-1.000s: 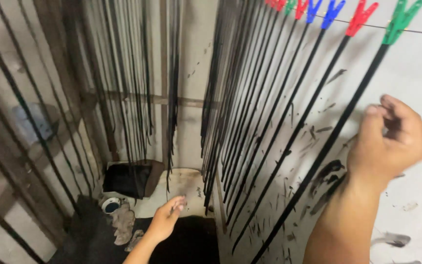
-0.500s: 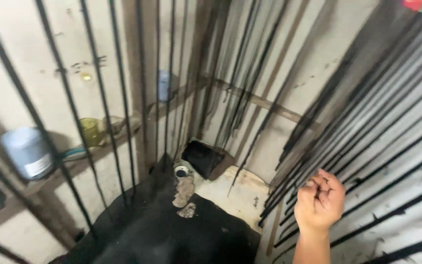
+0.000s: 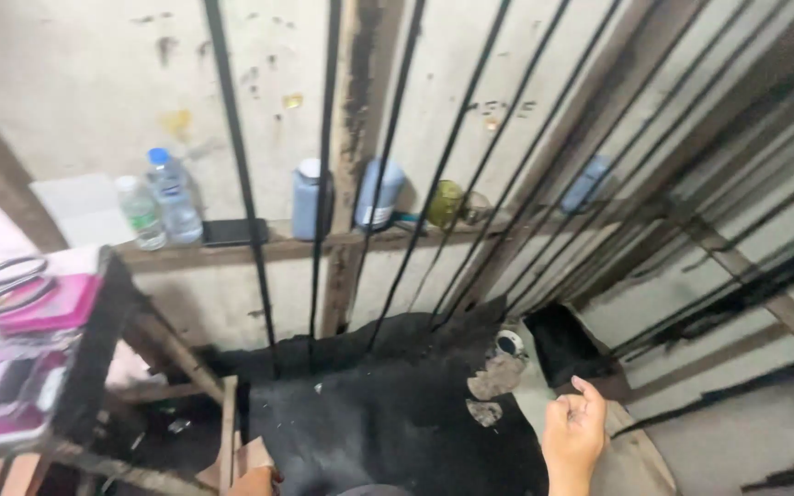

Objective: Dyeing the edges of long leather strips by feeding them through a dye applicator and then hanging them on a line with clothespins.

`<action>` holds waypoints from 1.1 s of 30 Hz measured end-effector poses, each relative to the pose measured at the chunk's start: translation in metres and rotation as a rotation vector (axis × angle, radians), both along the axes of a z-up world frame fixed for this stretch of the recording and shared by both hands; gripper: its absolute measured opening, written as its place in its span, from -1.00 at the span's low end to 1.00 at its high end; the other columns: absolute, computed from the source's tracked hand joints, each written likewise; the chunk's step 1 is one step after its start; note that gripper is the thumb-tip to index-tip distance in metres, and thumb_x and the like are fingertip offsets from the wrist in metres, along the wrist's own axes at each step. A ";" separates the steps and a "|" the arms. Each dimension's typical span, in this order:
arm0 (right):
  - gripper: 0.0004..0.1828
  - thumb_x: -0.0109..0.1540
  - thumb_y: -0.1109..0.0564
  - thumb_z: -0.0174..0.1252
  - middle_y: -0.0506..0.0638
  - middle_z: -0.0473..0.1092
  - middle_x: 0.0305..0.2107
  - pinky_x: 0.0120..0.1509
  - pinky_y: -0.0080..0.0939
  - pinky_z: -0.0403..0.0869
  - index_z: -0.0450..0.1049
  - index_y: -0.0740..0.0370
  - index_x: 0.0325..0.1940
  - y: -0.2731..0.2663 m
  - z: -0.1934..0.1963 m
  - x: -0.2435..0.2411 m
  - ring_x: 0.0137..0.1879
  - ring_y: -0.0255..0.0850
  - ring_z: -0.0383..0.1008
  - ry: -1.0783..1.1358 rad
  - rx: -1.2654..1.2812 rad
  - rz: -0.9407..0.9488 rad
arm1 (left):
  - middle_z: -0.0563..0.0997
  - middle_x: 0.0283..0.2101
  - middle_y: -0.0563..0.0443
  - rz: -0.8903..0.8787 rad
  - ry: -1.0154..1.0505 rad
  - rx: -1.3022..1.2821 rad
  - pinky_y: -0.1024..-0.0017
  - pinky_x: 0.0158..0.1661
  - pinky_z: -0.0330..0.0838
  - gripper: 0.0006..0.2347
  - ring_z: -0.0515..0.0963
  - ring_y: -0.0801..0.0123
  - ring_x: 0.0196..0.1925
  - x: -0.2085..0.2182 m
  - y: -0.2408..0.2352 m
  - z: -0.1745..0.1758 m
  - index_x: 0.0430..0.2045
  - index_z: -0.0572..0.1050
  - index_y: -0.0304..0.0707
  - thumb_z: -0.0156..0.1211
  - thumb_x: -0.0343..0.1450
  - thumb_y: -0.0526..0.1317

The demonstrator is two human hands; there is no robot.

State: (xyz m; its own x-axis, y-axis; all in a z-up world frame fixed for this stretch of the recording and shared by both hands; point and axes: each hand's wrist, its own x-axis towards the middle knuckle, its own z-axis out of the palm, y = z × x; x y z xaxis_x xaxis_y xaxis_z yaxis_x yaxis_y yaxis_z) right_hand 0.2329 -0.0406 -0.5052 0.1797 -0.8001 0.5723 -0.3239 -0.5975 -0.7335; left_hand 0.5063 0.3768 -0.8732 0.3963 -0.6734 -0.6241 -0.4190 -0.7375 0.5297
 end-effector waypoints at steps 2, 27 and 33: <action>-0.53 0.23 0.26 0.06 -0.06 0.43 -0.41 0.22 -0.21 0.38 0.40 0.14 0.25 0.016 -0.018 0.023 -0.19 -0.22 0.47 0.044 0.085 0.056 | 0.71 -0.10 0.20 0.026 -0.009 0.071 0.70 -0.02 0.51 -0.55 0.70 0.60 -0.04 0.026 0.036 -0.005 -0.05 0.60 0.00 0.10 0.14 -0.22; -0.52 0.16 0.07 0.06 -0.08 0.53 -0.45 0.17 -0.07 0.42 0.54 -0.04 0.18 0.125 -0.117 0.203 -0.13 -0.03 0.58 0.756 0.244 0.664 | 0.69 0.03 0.11 0.977 0.113 0.334 0.37 0.15 0.46 -0.73 0.61 0.17 0.17 -0.095 0.241 -0.034 -0.20 0.69 0.09 0.16 0.38 0.07; -0.49 0.09 0.11 0.13 -0.13 0.41 -0.56 0.09 -0.20 0.43 0.57 -0.01 0.15 0.117 -0.153 0.252 -0.33 -0.19 0.49 0.918 0.253 0.931 | 0.63 0.15 0.05 1.275 0.158 0.308 0.33 0.21 0.43 -0.69 0.57 0.12 0.23 -0.142 0.221 -0.036 -0.14 0.67 0.02 0.07 0.37 0.01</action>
State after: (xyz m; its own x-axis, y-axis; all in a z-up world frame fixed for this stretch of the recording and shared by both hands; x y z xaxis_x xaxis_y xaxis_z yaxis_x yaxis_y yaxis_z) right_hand 0.4850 0.0766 -0.6586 0.9524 -0.2345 -0.1950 -0.3049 -0.7452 -0.5930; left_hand 0.3643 0.5980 -0.9092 0.5518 0.2922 -0.7811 0.7044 -0.6647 0.2490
